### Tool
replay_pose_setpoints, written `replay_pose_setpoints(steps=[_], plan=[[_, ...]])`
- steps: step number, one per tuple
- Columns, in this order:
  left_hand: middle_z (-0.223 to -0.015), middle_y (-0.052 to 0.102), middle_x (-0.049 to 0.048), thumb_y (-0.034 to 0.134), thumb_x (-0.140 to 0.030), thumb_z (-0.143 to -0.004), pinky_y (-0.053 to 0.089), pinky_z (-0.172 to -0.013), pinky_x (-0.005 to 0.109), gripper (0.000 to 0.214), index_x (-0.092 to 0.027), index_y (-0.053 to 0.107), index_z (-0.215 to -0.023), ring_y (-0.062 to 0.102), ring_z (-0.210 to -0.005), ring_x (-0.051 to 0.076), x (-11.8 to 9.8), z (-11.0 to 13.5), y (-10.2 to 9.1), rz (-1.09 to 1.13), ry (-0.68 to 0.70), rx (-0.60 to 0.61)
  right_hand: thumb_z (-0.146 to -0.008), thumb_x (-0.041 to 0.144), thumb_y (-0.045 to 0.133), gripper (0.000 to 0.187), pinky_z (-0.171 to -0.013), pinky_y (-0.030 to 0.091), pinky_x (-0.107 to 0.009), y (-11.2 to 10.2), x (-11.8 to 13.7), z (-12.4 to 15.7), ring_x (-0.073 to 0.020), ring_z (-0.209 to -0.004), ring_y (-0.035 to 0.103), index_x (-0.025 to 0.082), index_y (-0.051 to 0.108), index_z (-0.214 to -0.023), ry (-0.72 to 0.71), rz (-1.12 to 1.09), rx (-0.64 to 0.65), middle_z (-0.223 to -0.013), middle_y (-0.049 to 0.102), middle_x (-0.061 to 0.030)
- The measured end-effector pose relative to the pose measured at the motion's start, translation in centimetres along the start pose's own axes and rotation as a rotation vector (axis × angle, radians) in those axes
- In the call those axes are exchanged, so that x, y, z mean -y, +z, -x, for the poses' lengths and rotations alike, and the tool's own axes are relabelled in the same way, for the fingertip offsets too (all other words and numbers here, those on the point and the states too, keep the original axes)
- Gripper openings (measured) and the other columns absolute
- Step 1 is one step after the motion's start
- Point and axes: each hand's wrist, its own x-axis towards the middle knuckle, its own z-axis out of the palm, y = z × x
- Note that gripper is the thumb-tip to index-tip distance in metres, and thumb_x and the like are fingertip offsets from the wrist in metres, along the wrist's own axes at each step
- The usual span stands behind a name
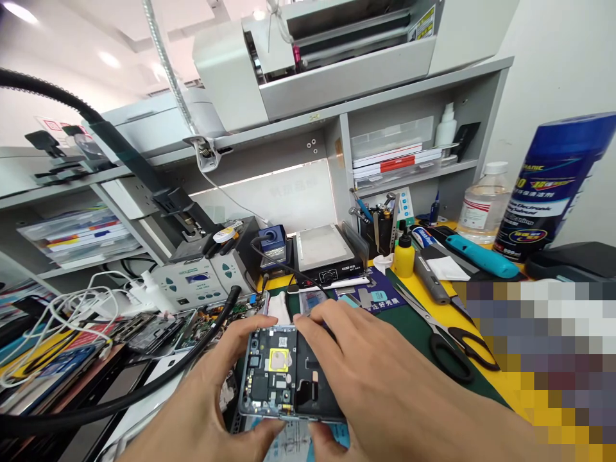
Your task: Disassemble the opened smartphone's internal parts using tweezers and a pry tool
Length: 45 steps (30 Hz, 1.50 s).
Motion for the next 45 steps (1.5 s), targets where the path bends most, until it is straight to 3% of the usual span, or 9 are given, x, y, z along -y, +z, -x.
replay_pose_setpoints(steps=[4,8,11,14,20,24,33,45], plan=[[-0.122,0.074,0.0039,0.073,-0.022,-0.071,0.059,-0.087,0.036,0.084,-0.034,0.040,-0.148,0.073,-0.104,0.028,-0.1,-0.3,0.0,-0.027,0.064,-0.031,-0.067,0.018,0.069,0.062,-0.094,0.062,-0.037,-0.3,0.1,0.2,-0.0311,-0.110,0.072,0.013,0.067,-0.129,0.020,-0.091,0.089,-0.125,0.073,-0.0147],[-0.133,0.070,0.0063,0.078,-0.036,-0.072,0.057,-0.100,0.037,0.066,-0.030,0.060,-0.136,0.068,-0.122,0.032,0.3,-0.7,0.1,-0.072,0.188,-0.084,-0.076,0.023,0.072,0.061,-0.103,0.057,-0.039,-1.1,-0.3,0.0,-0.0292,-0.119,0.067,0.017,0.065,-0.136,0.110,-0.246,0.311,-0.132,0.068,-0.0109],[-0.123,0.075,-0.0025,0.075,-0.043,-0.076,0.056,-0.101,0.033,0.052,-0.038,0.068,-0.127,0.072,-0.115,0.031,0.4,-0.9,0.2,-0.073,0.224,-0.123,-0.078,0.029,0.077,0.068,-0.107,0.053,-0.044,-1.8,-0.5,-0.7,-0.0305,-0.122,0.064,0.020,0.060,-0.142,0.175,-0.365,0.468,-0.135,0.064,-0.0103],[-0.112,0.077,-0.0085,0.072,-0.045,-0.078,0.056,-0.100,0.031,0.041,-0.044,0.071,-0.119,0.075,-0.106,0.028,0.0,-1.0,0.3,-0.067,0.251,-0.140,-0.077,0.032,0.078,0.071,-0.110,0.050,-0.049,-2.2,-0.6,-1.2,-0.0338,-0.124,0.062,0.015,0.059,-0.143,0.202,-0.404,0.556,-0.134,0.062,-0.0139],[-0.115,0.076,-0.0010,0.070,-0.040,-0.079,0.058,-0.098,0.038,0.042,-0.035,0.071,-0.121,0.074,-0.106,0.031,-0.8,-0.7,0.6,-0.099,0.260,-0.156,-0.075,0.034,0.077,0.061,-0.107,0.052,-0.045,-1.6,-0.8,-0.4,-0.0301,-0.120,0.063,0.019,0.063,-0.133,0.161,-0.455,0.461,-0.129,0.062,-0.0097],[-0.122,0.074,0.0018,0.074,-0.031,-0.075,0.057,-0.100,0.039,0.056,-0.033,0.066,-0.130,0.072,-0.106,0.030,-0.7,-0.1,1.1,-0.130,0.248,-0.161,-0.073,0.030,0.072,0.068,-0.110,0.050,-0.046,-1.2,-0.6,0.1,-0.0317,-0.122,0.062,0.016,0.060,-0.138,0.129,-0.418,0.394,-0.131,0.060,-0.0126],[-0.126,0.070,0.0039,0.074,-0.024,-0.069,0.057,-0.095,0.039,0.066,-0.034,0.059,-0.132,0.068,-0.110,0.032,-0.6,0.3,1.9,-0.173,0.245,-0.163,-0.074,0.024,0.068,0.058,-0.106,0.053,-0.048,-2.6,-0.2,-0.7,-0.0316,-0.117,0.064,0.015,0.061,-0.131,0.125,-0.413,0.475,-0.126,0.061,-0.0129],[-0.127,0.067,0.0071,0.076,-0.022,-0.062,0.053,-0.103,0.048,0.074,-0.031,0.056,-0.133,0.065,-0.116,0.037,0.2,-0.1,2.7,-0.190,0.207,-0.153,-0.074,0.018,0.066,0.060,-0.107,0.053,-0.047,-2.1,-0.2,-0.7,-0.0307,-0.120,0.063,0.016,0.060,-0.134,0.106,-0.376,0.457,-0.129,0.060,-0.0123]])
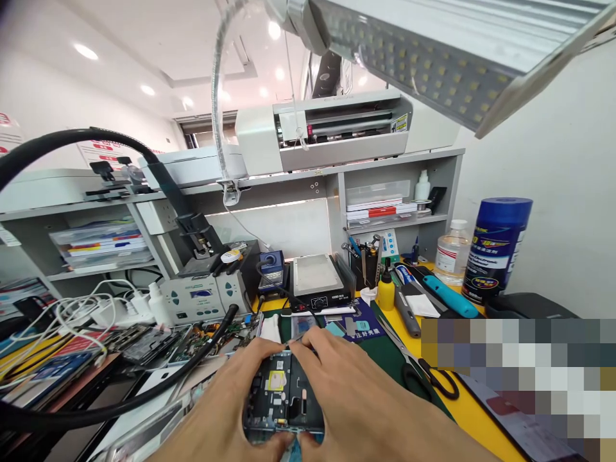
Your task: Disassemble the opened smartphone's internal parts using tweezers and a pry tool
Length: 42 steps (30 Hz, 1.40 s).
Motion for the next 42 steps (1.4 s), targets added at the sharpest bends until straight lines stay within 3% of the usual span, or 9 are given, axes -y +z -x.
replay_pose_setpoints(steps=[7,11,16,30,35,42], plan=[[-0.141,0.061,0.0092,0.077,-0.023,-0.066,0.045,-0.113,0.053,0.077,-0.032,0.051,-0.138,0.056,-0.131,0.040,0.2,0.2,0.2,0.000,-0.042,0.041,-0.075,0.021,0.066,0.063,-0.105,0.051,-0.047,1.2,-0.8,-0.1,-0.0309,-0.119,0.061,0.019,0.057,-0.138,-0.001,0.023,-0.022,-0.129,0.059,-0.0113],[-0.146,0.058,0.0074,0.073,-0.020,-0.070,0.043,-0.117,0.049,0.079,-0.030,0.046,-0.143,0.054,-0.136,0.033,-0.3,-0.1,-0.5,0.025,-0.081,0.146,-0.076,0.027,0.066,0.069,-0.101,0.053,-0.054,1.5,-0.7,-0.4,-0.0369,-0.118,0.061,0.015,0.054,-0.143,0.074,0.077,0.041,-0.132,0.056,-0.0167],[-0.149,0.056,0.0054,0.069,-0.016,-0.070,0.043,-0.117,0.043,0.083,-0.030,0.043,-0.147,0.056,-0.136,0.029,-0.8,-0.2,-1.4,0.062,-0.078,0.236,-0.076,0.029,0.066,0.061,-0.090,0.055,-0.054,1.7,-0.5,-0.6,-0.0355,-0.106,0.063,0.017,0.061,-0.135,0.084,0.123,0.029,-0.120,0.059,-0.0144],[-0.152,0.054,-0.0015,0.068,-0.016,-0.071,0.042,-0.118,0.038,0.088,-0.037,0.038,-0.151,0.054,-0.138,0.025,0.0,0.5,-1.2,0.025,-0.038,0.197,-0.068,0.023,0.066,0.058,-0.085,0.054,-0.050,3.0,-1.0,-0.9,-0.0327,-0.102,0.062,0.020,0.063,-0.126,0.052,0.121,-0.070,-0.113,0.059,-0.0102],[-0.154,0.053,0.0049,0.070,-0.023,-0.073,0.041,-0.121,0.043,0.083,-0.029,0.042,-0.151,0.050,-0.143,0.029,-0.3,0.1,-1.2,-0.011,-0.076,0.226,-0.073,0.026,0.068,0.058,-0.091,0.054,-0.053,2.5,-0.5,-0.9,-0.0333,-0.106,0.063,0.019,0.062,-0.130,0.107,0.103,0.009,-0.120,0.059,-0.0121],[-0.156,0.052,0.0056,0.072,-0.025,-0.072,0.035,-0.125,0.046,0.084,-0.027,0.044,-0.151,0.046,-0.146,0.030,-0.4,0.3,-1.2,-0.037,-0.065,0.228,-0.075,0.029,0.071,0.066,-0.095,0.053,-0.057,2.2,-0.2,-0.6,-0.0375,-0.111,0.062,0.017,0.061,-0.138,0.161,0.147,0.043,-0.125,0.059,-0.0159]])
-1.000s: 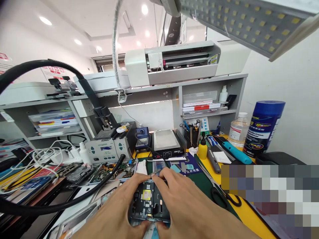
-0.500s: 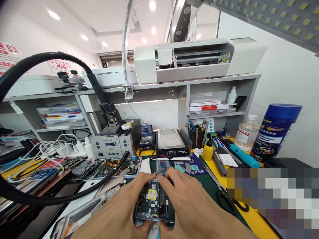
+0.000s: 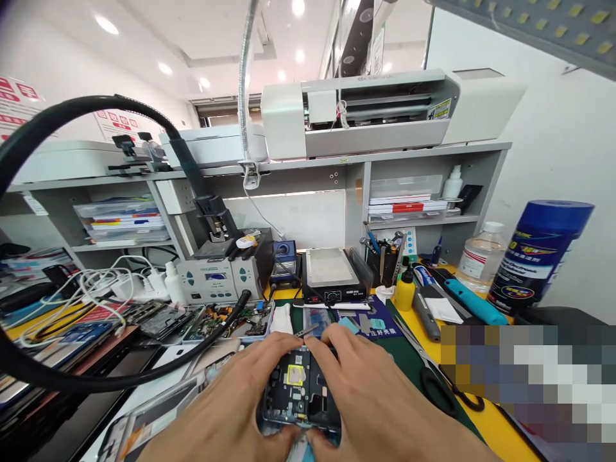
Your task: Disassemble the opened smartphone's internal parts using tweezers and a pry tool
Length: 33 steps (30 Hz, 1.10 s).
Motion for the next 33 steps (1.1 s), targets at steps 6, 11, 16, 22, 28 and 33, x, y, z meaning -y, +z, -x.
replay_pose_setpoints(steps=[6,11,16,22,28,33], plan=[[-0.152,0.055,0.0042,0.072,-0.023,-0.072,0.037,-0.124,0.042,0.081,-0.028,0.046,-0.148,0.048,-0.144,0.028,0.0,-0.1,-0.1,0.008,0.003,-0.014,-0.075,0.029,0.071,0.064,-0.096,0.054,-0.057,0.0,0.0,-0.2,-0.0371,-0.112,0.062,0.016,0.060,-0.137,-0.021,-0.009,-0.006,-0.126,0.059,-0.0161],[-0.150,0.056,0.0044,0.071,-0.021,-0.072,0.040,-0.121,0.041,0.080,-0.028,0.046,-0.147,0.050,-0.142,0.027,-0.1,-0.2,-0.1,0.035,0.016,-0.024,-0.075,0.030,0.070,0.059,-0.095,0.054,-0.057,0.2,-0.1,-0.1,-0.0378,-0.111,0.063,0.017,0.062,-0.132,-0.023,0.000,-0.006,-0.125,0.059,-0.0163],[-0.151,0.056,0.0059,0.072,-0.021,-0.071,0.041,-0.120,0.043,0.083,-0.029,0.044,-0.149,0.051,-0.141,0.030,0.0,-0.1,0.0,0.035,0.004,-0.006,-0.070,0.027,0.068,0.063,-0.093,0.055,-0.056,0.4,-0.4,-0.2,-0.0362,-0.106,0.064,0.019,0.064,-0.132,-0.042,-0.002,-0.025,-0.119,0.061,-0.0137],[-0.150,0.058,0.0060,0.068,-0.019,-0.072,0.045,-0.116,0.046,0.081,-0.030,0.046,-0.149,0.055,-0.137,0.032,0.7,0.1,0.2,0.011,0.017,-0.030,-0.071,0.029,0.070,0.061,-0.094,0.054,-0.056,0.1,0.3,-0.3,-0.0371,-0.108,0.062,0.016,0.064,-0.131,-0.020,-0.025,0.016,-0.120,0.060,-0.0143],[-0.139,0.067,0.0039,0.077,-0.028,-0.070,0.049,-0.109,0.042,0.072,-0.032,0.056,-0.139,0.063,-0.126,0.033,0.9,0.0,-0.2,0.043,-0.009,-0.018,-0.073,0.051,0.085,0.090,-0.107,0.051,-0.052,-1.0,-0.7,0.0,-0.0387,-0.128,0.060,0.015,0.055,-0.150,-0.071,-0.109,-0.017,-0.139,0.062,-0.0168],[-0.118,0.074,0.0013,0.078,-0.033,-0.068,0.054,-0.095,0.032,0.059,-0.030,0.063,-0.125,0.071,-0.103,0.028,0.8,0.4,-1.1,0.092,0.026,-0.058,-0.105,0.043,0.055,0.043,-0.100,0.054,-0.042,-3.9,-5.1,-0.3,-0.0268,-0.118,0.066,0.018,0.062,-0.138,0.103,-0.078,-0.278,-0.135,0.064,-0.0143]])
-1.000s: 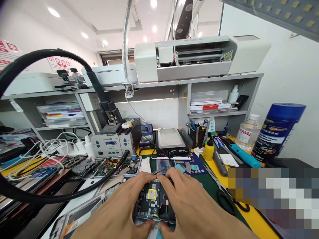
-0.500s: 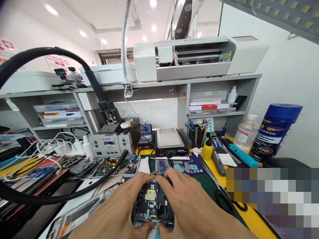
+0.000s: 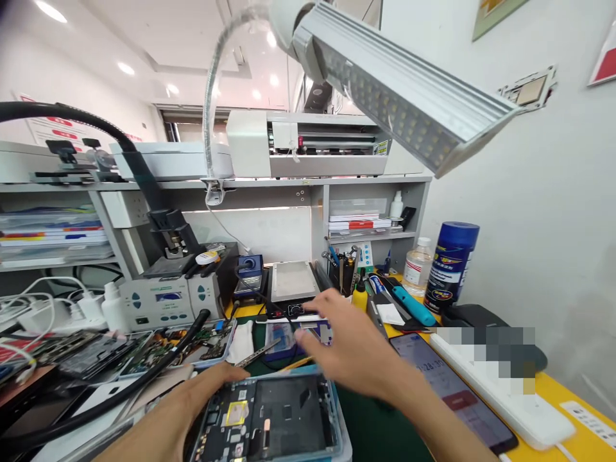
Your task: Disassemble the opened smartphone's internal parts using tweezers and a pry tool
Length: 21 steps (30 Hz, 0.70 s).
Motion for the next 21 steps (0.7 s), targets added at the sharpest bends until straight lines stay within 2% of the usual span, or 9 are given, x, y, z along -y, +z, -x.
replay_pose_setpoints(steps=[1,3,5,7,9,13,17,19,21], plan=[[-0.118,0.073,0.0014,0.077,-0.034,-0.070,0.055,-0.094,0.032,0.058,-0.030,0.063,-0.126,0.071,-0.103,0.028,0.3,0.0,0.0,0.000,0.019,0.004,-0.108,0.039,0.050,0.035,-0.098,0.055,-0.045,-0.4,-1.0,-0.4,-0.0261,-0.111,0.068,0.016,0.066,-0.130,0.060,0.030,-0.050,-0.129,0.067,-0.0146],[-0.113,0.073,0.0023,0.071,-0.033,-0.077,0.055,-0.094,0.031,0.044,-0.028,0.067,-0.121,0.071,-0.103,0.027,1.1,-0.2,0.3,-0.033,0.063,0.013,-0.108,0.036,0.055,0.026,-0.095,0.056,-0.048,-0.8,-2.9,-1.2,-0.0247,-0.104,0.070,0.016,0.069,-0.117,0.144,0.095,-0.071,-0.118,0.071,-0.0097],[-0.110,0.071,0.0030,0.058,-0.027,-0.089,0.054,-0.096,0.030,0.029,-0.027,0.071,-0.115,0.070,-0.105,0.024,1.9,-0.6,0.8,-0.094,0.094,-0.008,-0.105,0.037,0.064,0.022,-0.087,0.059,-0.044,-0.7,-4.3,-1.5,-0.0224,-0.096,0.072,0.017,0.071,-0.110,0.168,0.137,0.005,-0.110,0.074,-0.0057],[-0.108,0.069,0.0026,0.047,-0.024,-0.096,0.053,-0.099,0.029,0.030,-0.028,0.073,-0.111,0.069,-0.106,0.022,2.5,-1.0,1.4,-0.139,0.106,-0.032,-0.103,0.036,0.068,0.021,-0.082,0.061,-0.041,-0.2,-5.0,-1.5,-0.0206,-0.090,0.073,0.017,0.072,-0.108,0.153,0.159,0.107,-0.105,0.075,-0.0040],[-0.105,0.068,0.0020,0.043,-0.025,-0.100,0.053,-0.099,0.029,0.033,-0.030,0.074,-0.111,0.069,-0.102,0.022,2.6,-1.3,1.7,-0.158,0.115,-0.041,-0.103,0.035,0.068,0.020,-0.082,0.062,-0.041,0.6,-5.1,-1.5,-0.0203,-0.089,0.074,0.016,0.072,-0.108,0.118,0.167,0.194,-0.104,0.076,-0.0040],[-0.103,0.066,0.0009,0.043,-0.026,-0.100,0.055,-0.093,0.025,0.034,-0.032,0.072,-0.116,0.069,-0.094,0.020,2.4,-1.5,1.8,-0.174,0.133,-0.036,-0.102,0.033,0.070,0.019,-0.089,0.061,-0.045,2.2,-5.0,-1.6,-0.0235,-0.101,0.073,0.016,0.072,-0.111,0.041,0.171,0.300,-0.113,0.075,-0.0057],[-0.105,0.065,0.0012,0.039,-0.025,-0.103,0.055,-0.094,0.025,0.035,-0.032,0.071,-0.115,0.069,-0.100,0.020,2.6,-1.2,1.9,-0.152,0.105,-0.026,-0.102,0.033,0.070,0.018,-0.087,0.061,-0.043,3.2,-5.4,-2.0,-0.0224,-0.098,0.073,0.016,0.072,-0.108,0.019,0.176,0.360,-0.110,0.075,-0.0051],[-0.109,0.064,0.0029,0.039,-0.032,-0.106,0.055,-0.095,0.028,0.035,-0.032,0.071,-0.120,0.068,-0.104,0.022,2.8,-0.9,2.1,-0.126,0.080,-0.019,-0.103,0.033,0.069,0.017,-0.082,0.062,-0.040,3.3,-5.8,-2.3,-0.0204,-0.091,0.073,0.016,0.072,-0.104,0.018,0.171,0.405,-0.105,0.075,-0.0040],[-0.116,0.063,0.0058,0.051,-0.046,-0.103,0.056,-0.098,0.034,0.036,-0.031,0.067,-0.131,0.067,-0.109,0.027,3.0,-0.4,2.2,-0.096,0.080,-0.011,-0.104,0.034,0.067,0.018,-0.078,0.061,-0.037,3.2,-6.1,-2.5,-0.0184,-0.085,0.072,0.017,0.072,-0.100,0.029,0.173,0.451,-0.099,0.075,-0.0027]])
